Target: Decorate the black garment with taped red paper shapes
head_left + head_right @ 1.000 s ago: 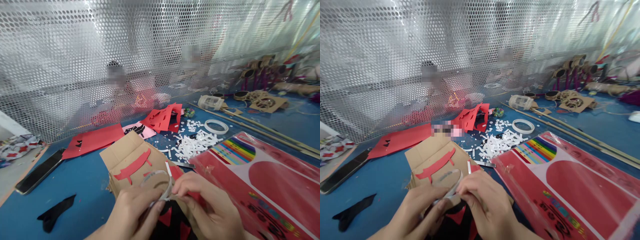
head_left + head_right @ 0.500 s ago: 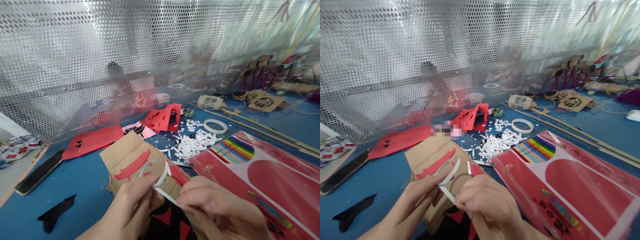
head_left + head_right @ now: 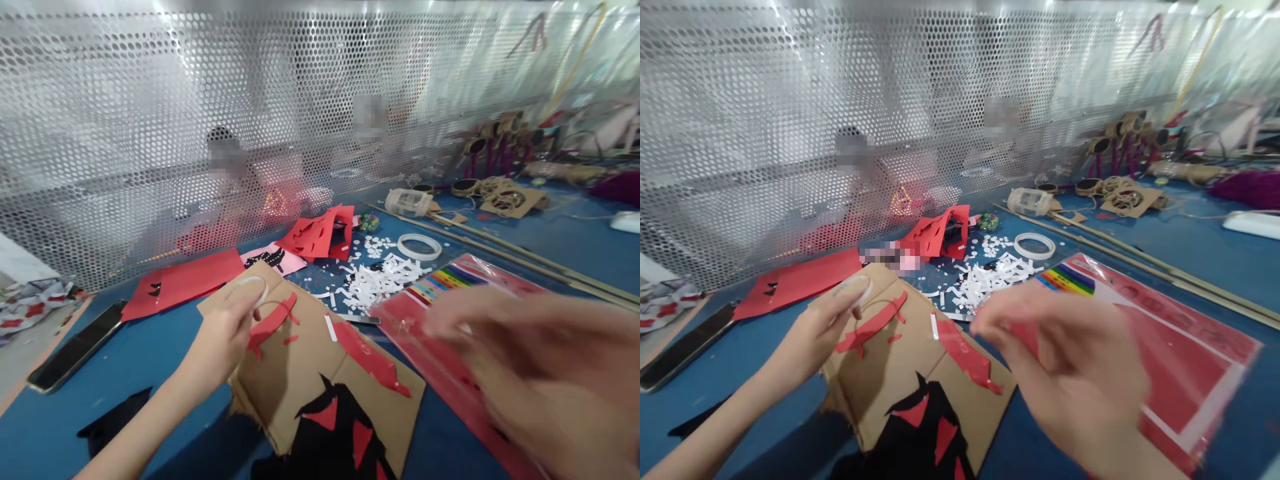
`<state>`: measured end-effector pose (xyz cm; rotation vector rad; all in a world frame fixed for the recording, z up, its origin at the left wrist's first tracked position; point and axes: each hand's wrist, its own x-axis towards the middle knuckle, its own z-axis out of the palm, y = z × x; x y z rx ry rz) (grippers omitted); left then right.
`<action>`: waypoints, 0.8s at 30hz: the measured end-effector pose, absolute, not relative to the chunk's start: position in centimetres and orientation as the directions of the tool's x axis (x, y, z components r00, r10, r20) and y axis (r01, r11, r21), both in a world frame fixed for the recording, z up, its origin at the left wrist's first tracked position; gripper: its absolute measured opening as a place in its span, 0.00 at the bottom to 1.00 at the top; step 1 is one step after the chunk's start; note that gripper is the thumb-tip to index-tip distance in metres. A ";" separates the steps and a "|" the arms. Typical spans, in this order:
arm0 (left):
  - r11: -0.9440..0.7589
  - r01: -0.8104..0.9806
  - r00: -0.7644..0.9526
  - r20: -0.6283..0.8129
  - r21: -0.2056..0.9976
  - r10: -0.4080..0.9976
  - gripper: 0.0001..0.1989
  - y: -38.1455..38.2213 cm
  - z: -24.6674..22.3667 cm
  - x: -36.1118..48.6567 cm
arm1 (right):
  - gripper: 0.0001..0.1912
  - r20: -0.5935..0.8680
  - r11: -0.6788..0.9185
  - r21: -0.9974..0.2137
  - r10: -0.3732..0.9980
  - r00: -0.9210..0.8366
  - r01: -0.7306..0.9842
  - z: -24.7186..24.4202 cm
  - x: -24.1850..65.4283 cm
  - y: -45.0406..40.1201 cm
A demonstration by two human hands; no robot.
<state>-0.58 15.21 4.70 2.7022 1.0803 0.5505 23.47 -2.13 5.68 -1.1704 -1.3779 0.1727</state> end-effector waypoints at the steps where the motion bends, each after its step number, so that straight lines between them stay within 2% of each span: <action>1: -0.737 0.627 0.693 0.250 0.254 0.676 0.19 15.2 4.2 -0.6 | 0.08 0.679 0.491 -0.719 0.646 0.348 0.492 6.0 23.8 -1.5; 5: -0.772 0.628 0.746 0.205 0.100 0.633 0.24 14.6 2.1 -0.6 | 0.06 0.544 0.400 -0.769 0.819 0.183 0.498 6.5 25.1 0.9; 9: -0.782 0.623 0.763 0.213 0.012 0.611 0.24 13.1 2.2 0.0 | 0.06 0.359 0.305 -0.814 0.933 0.016 0.494 5.5 26.2 1.3; 11: -0.837 0.547 0.822 0.176 0.018 0.541 0.21 11.8 2.8 0.8 | 0.07 0.283 0.266 -0.832 0.958 -0.040 0.486 4.8 26.6 1.2; 13: -0.915 0.397 0.909 0.110 0.073 0.403 0.16 10.1 3.0 1.7 | 0.07 0.235 0.244 -0.845 0.969 -0.079 0.476 4.2 27.1 1.2; 16: -0.958 0.265 0.956 0.099 0.109 0.276 0.19 7.8 2.6 3.2 | 0.06 0.204 0.242 -0.849 0.970 -0.131 0.471 3.7 27.8 1.5; 20: -0.972 0.216 0.972 0.079 0.093 0.223 0.27 6.7 1.6 4.9 | 0.06 0.191 0.275 -0.842 0.957 -0.218 0.465 4.0 28.0 2.3; 24: -0.964 0.250 0.964 0.071 0.088 0.256 0.24 6.9 1.3 5.7 | 0.10 0.161 0.302 -0.856 0.927 -0.338 0.420 4.4 27.4 3.6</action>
